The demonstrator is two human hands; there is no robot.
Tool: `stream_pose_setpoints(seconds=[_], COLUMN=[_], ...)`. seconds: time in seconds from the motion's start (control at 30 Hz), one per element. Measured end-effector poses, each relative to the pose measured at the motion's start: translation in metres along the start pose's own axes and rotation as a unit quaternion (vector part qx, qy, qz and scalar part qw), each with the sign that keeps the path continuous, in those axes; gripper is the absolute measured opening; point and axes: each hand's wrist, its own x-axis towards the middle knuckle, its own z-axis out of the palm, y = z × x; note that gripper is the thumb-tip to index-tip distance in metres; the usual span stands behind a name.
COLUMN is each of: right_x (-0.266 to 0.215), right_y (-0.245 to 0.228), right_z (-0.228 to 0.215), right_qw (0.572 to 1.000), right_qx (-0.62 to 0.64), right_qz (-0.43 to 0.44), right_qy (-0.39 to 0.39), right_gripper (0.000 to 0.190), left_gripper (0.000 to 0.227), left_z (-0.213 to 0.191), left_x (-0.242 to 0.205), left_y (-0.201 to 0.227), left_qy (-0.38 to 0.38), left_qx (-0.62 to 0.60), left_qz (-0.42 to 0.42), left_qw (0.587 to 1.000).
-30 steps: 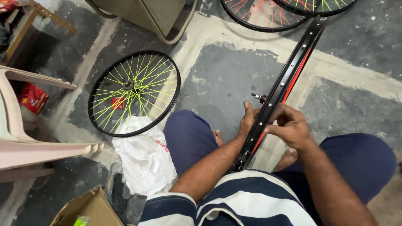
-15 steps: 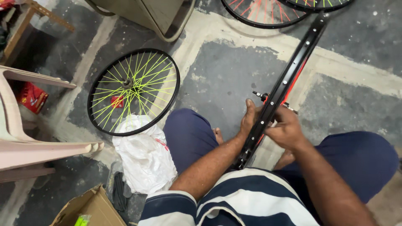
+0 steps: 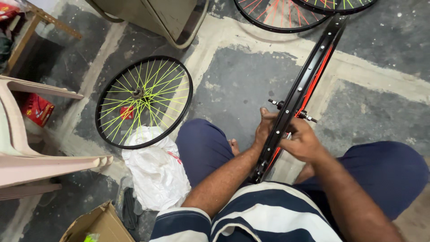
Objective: The person sits on the floor and works on a bicycle wheel with red spokes, using a small tool to tighten the nipples on the rim. The person rotates the wheel to access different sections and continues the tightening process.
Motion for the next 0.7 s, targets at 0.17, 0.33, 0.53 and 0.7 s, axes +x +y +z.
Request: stream_pose_setpoints(seconds=[0.17, 0.33, 0.53, 0.7], right_x=[-0.008, -0.003, -0.007, -0.009], right_y=[0.013, 0.017, -0.006, 0.02], right_z=[-0.025, 0.002, -0.002, -0.02], right_qw=[0.956, 0.998, 0.992, 0.995], right_qx=[0.292, -0.025, 0.086, 0.092], right_qz=[-0.002, -0.001, -0.097, -0.05], right_qy=[-0.032, 0.049, -0.003, -0.003], right_gripper=[0.019, 0.039, 0.04, 0.021], left_gripper=[0.1, 0.083, 0.073, 0.061], left_z=[0.003, 0.014, 0.001, -0.043], left_x=[-0.01, -0.003, -0.001, 0.042], left_y=[0.014, -0.039, -0.03, 0.101], left_qy=[-0.009, -0.014, 0.029, 0.062], left_qx=[-0.261, -0.253, -0.178, -0.264], left_qz=[-0.187, -0.093, -0.128, -0.054], left_qw=[0.947, 0.963, 0.975, 0.961])
